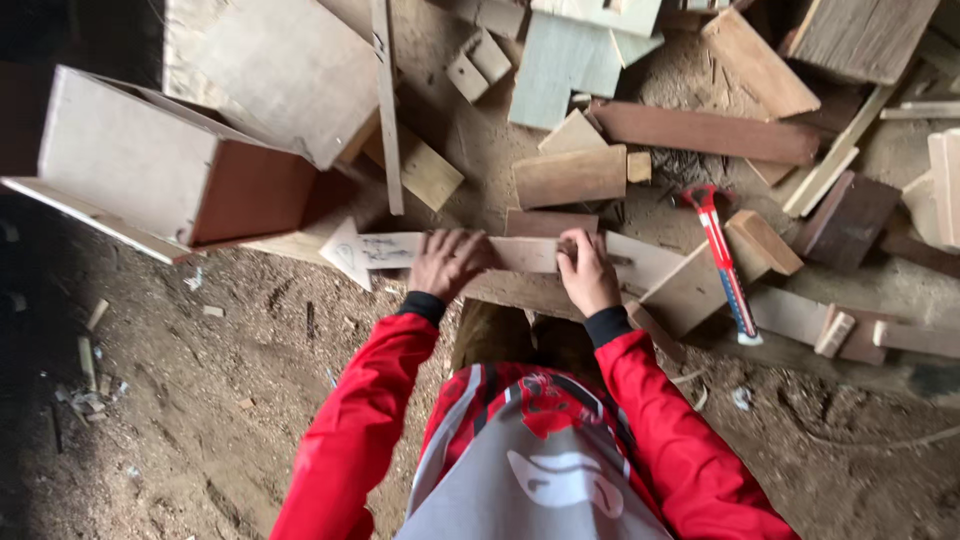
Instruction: The person assembles small wooden pieces into a frame-like structure using a hammer and nails. They repeatedly position the pieces, hammer nails to secure them, and adjust the alignment of the components throughout the process.
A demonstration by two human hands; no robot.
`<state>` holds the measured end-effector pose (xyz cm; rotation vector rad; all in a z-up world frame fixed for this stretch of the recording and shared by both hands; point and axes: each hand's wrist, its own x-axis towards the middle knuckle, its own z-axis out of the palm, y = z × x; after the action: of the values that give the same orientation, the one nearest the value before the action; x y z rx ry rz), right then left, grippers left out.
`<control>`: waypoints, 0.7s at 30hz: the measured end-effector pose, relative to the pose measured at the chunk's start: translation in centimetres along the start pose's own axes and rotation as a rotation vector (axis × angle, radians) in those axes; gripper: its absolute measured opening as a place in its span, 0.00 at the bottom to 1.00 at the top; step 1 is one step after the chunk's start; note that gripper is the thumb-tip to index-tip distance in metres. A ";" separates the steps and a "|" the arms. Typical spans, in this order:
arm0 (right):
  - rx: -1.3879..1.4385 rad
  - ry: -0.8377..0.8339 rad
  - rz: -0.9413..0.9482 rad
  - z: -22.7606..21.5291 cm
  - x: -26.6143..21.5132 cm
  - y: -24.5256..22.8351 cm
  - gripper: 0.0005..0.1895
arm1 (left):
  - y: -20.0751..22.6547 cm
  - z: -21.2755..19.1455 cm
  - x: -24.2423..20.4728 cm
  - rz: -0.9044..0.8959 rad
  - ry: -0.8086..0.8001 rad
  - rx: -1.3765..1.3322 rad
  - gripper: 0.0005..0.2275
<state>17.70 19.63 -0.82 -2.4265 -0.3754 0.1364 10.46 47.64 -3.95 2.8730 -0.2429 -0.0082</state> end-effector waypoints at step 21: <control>-0.094 0.014 -0.178 1.1 -0.4 -2.5 0.18 | 0.3 -1.5 2.9 0.168 -0.084 -0.130 0.43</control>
<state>16.54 21.95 -0.08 -2.4711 -0.6007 0.0236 13.30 47.23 -2.33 2.7177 -0.4804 -0.1089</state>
